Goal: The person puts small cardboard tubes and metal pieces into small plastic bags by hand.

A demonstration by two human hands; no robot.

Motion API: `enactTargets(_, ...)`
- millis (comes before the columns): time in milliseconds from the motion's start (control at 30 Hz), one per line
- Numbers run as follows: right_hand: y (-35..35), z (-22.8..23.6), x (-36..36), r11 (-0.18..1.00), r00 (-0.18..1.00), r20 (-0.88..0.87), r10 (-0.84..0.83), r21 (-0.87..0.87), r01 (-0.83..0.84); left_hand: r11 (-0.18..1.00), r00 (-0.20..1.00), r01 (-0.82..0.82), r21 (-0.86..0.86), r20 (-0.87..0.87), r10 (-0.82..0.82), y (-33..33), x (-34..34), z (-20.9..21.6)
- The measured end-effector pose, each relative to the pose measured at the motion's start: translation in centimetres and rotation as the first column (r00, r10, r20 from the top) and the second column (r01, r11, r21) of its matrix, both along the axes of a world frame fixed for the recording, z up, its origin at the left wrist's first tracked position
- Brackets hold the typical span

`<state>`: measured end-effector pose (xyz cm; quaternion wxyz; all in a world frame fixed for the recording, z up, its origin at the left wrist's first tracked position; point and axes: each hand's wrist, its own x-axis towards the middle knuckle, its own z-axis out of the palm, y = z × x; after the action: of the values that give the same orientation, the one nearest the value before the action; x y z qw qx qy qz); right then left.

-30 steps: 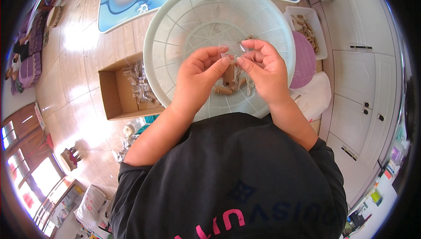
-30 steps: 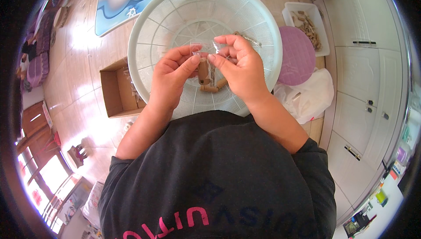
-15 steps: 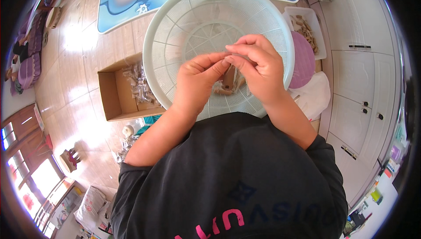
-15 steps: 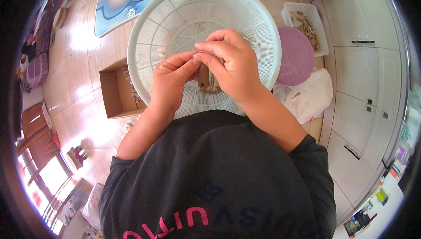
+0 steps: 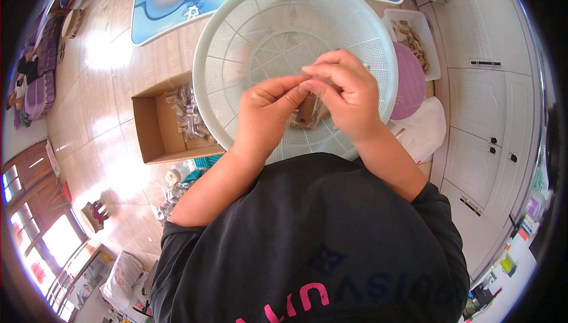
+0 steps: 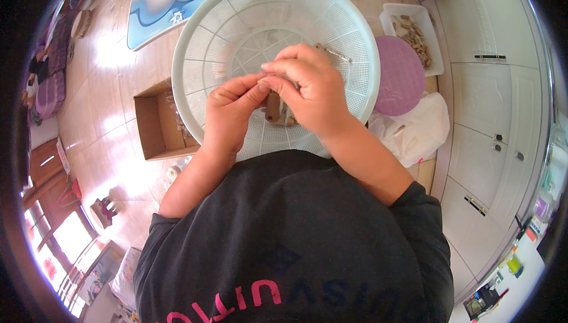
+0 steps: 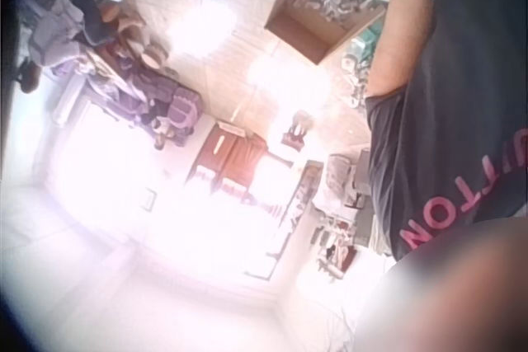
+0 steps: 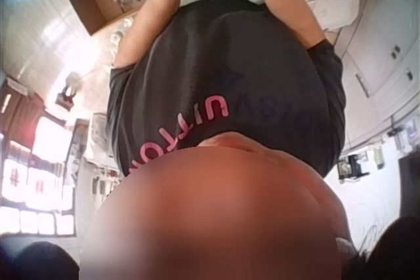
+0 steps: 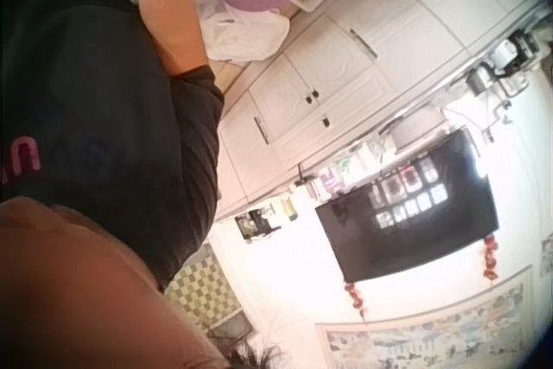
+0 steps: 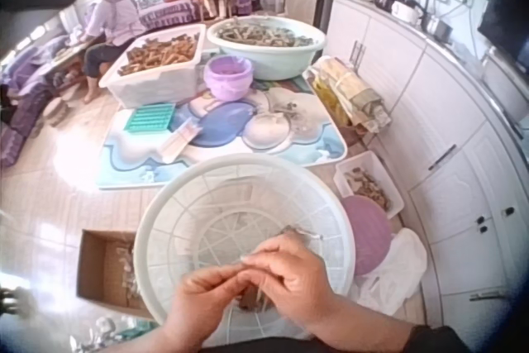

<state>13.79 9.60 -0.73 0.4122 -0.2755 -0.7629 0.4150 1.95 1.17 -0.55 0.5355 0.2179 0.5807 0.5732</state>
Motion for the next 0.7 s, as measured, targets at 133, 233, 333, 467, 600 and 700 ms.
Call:
enactTargets(133, 0.0, -0.7, -0.3, 1.000, 1.000, 0.030, -0.002, 0.015, 0.002, 0.999, 0.994, 0.036, 0.025, -0.107, -0.033, 0.0, 0.2, 0.2)
enactTargets(233, 0.0, -1.4, -0.5, 0.977, 0.990, -0.074, -0.124, -0.185, 0.108, 0.998, 0.990, 0.061, 0.017, -0.130, -0.058, -0.1, 0.2, 0.8)
enactTargets(333, 2.1, -1.0, 0.3, 0.784, 0.898, -0.294, -0.326, -0.615, 0.084, 0.997, 0.991, 0.048, 0.061, -0.129, -0.040, -0.2, -0.3, 0.3)
enactTargets(467, 2.7, -1.4, 2.0, 0.585, 0.874, -0.346, -0.342, -0.806, -0.090, 0.996, 0.997, -0.077, 0.039, 0.004, 0.077, -0.2, -1.0, 0.3)
enactTargets(600, 0.5, -1.5, 2.1, 0.638, 0.994, -0.101, -0.036, -0.768, -0.055, 0.997, 0.997, -0.069, 0.024, 0.035, 0.068, 0.0, -1.2, 0.4)
enactTargets(700, 0.1, -1.4, 1.6, 0.668, 0.994, -0.055, 0.090, -0.737, -0.101, 0.998, 0.999, -0.049, 0.028, 0.023, 0.048, -0.1, -1.3, 0.6)
